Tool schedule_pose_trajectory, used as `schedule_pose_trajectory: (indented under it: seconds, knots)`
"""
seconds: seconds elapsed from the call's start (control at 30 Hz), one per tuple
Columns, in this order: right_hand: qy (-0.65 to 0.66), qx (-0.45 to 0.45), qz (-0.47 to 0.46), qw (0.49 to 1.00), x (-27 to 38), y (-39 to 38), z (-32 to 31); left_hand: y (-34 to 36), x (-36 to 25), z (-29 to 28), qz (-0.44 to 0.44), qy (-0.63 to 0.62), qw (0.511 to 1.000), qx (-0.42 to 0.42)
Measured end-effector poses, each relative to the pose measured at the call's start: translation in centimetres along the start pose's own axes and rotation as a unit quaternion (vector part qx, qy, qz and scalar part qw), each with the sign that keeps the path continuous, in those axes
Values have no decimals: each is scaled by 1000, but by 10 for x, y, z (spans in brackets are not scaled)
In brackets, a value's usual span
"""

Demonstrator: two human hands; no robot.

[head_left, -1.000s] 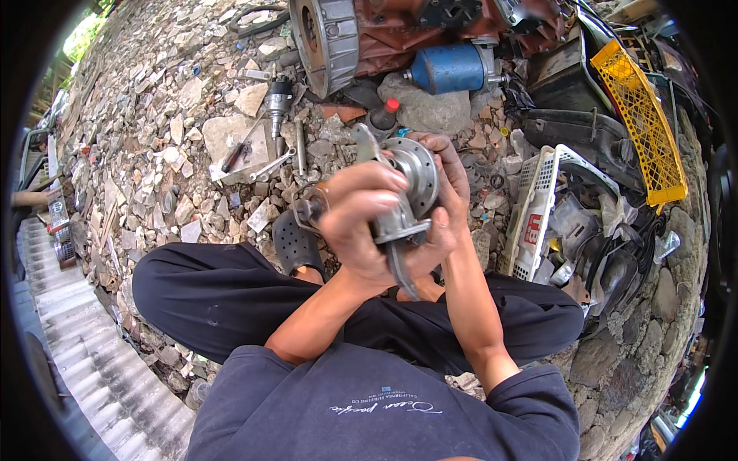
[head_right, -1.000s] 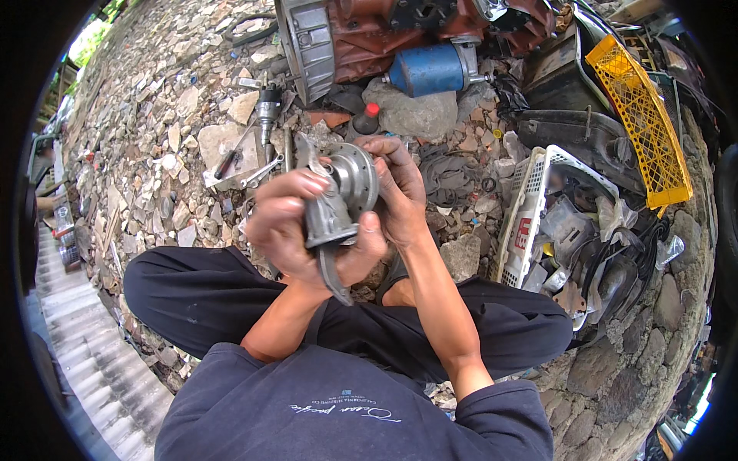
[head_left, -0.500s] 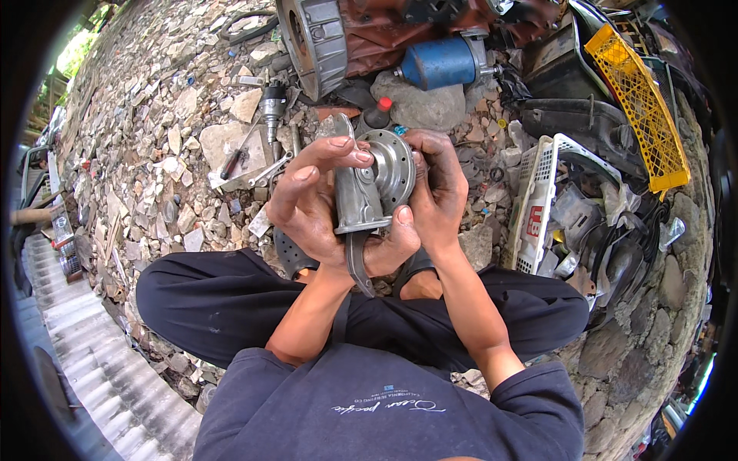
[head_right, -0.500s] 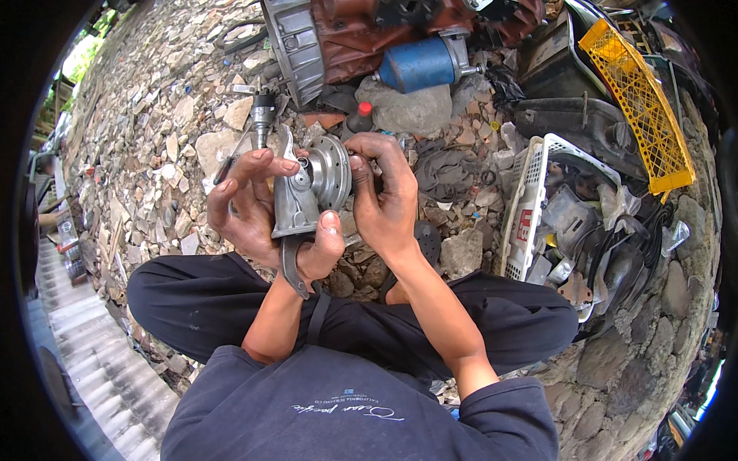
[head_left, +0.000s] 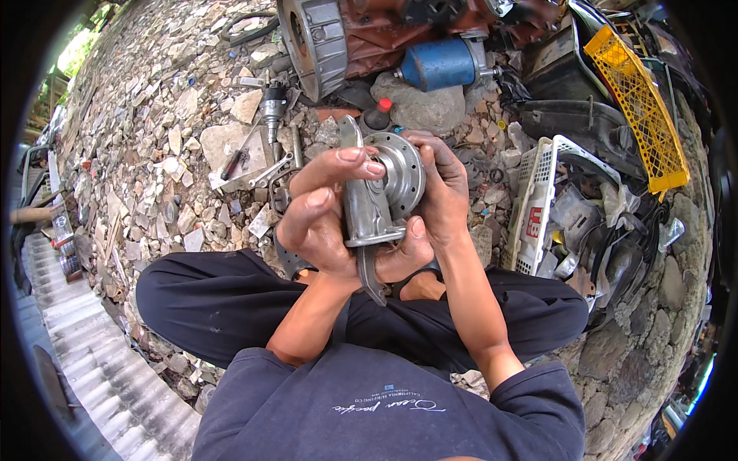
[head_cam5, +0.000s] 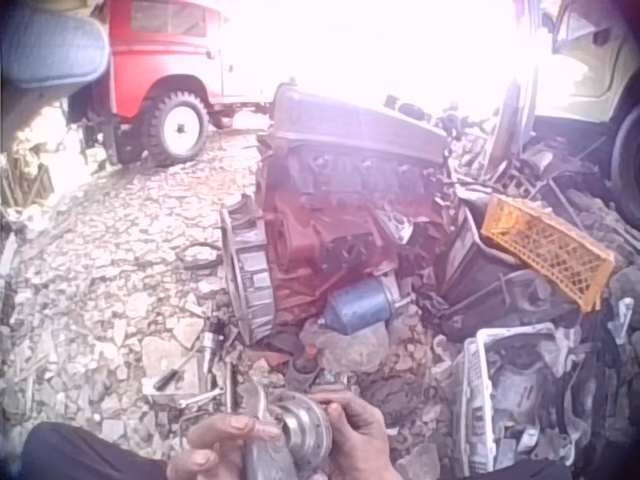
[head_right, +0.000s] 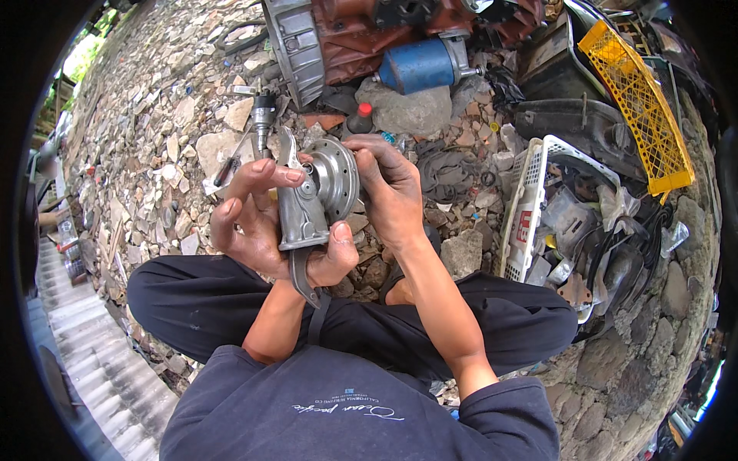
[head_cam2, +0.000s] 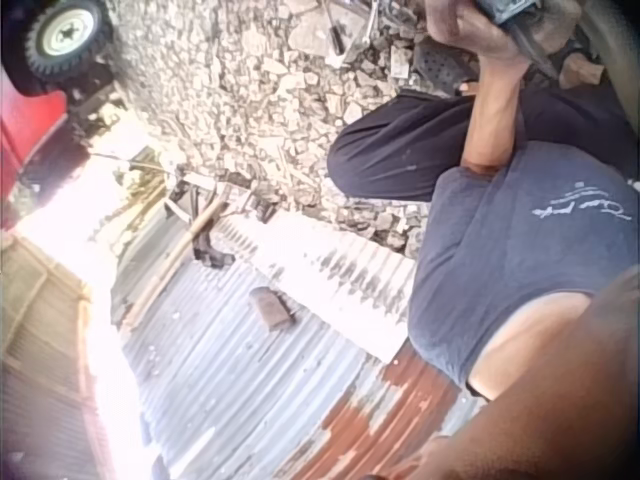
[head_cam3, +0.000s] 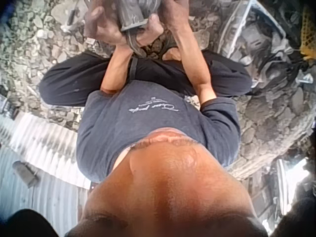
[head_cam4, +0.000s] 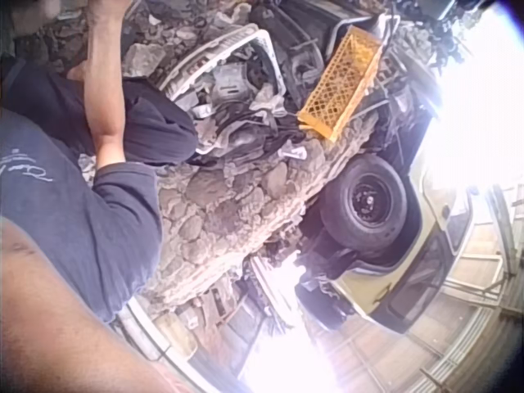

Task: The person sits cross-legged on a rocky ground and uses a screwdriver to disassemble a metallic mechanical component. They remove screws, separate the housing, and inspect the internal parts while surrounded by various tools and debris.

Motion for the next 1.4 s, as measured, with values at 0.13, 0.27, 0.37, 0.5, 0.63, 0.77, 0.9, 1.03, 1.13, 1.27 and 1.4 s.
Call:
schedule_pose_trajectory:
  seconds: [0.13,0.27,0.37,0.5,0.63,0.77,0.9,1.03,1.13,1.27,1.4]
  knots:
    - [145,84,0,986,-8,-1,-2,-1,-3,6,49,-30,998,-3]
    - [188,117,-17,975,-15,0,-5,-3,-10,3,54,-29,997,35]
    - [97,82,-66,990,-16,0,-6,-6,-15,2,27,-35,998,46]
    - [-65,-3,-139,988,-15,0,-4,-12,-16,4,7,-45,998,41]
    - [-87,-19,-164,982,-14,0,-3,-11,-19,5,6,-46,998,42]
    - [71,26,-75,994,-13,-2,-3,-9,-21,6,11,-44,999,28]
    - [172,54,-43,983,-14,-3,0,-8,-21,6,5,-47,999,22]
    - [132,66,-46,988,-12,-2,-3,-3,-14,-2,44,-15,995,86]
    - [45,33,-65,996,-11,-1,1,-6,-12,-2,31,-21,996,76]
    - [-66,-4,-122,990,-15,0,-4,-4,-10,0,33,-23,996,79]
    - [-79,-21,-103,991,-14,-1,-3,-8,-10,3,22,-21,999,36]
Point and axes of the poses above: each hand's wrist, its own y-axis towards the middle knuckle, its own z-axis out of the palm, x = y × z, the point moved 1 cm from there along y, towards the middle knuckle, and after that the axes turned 6 degrees about z, right-handed, at the moved point
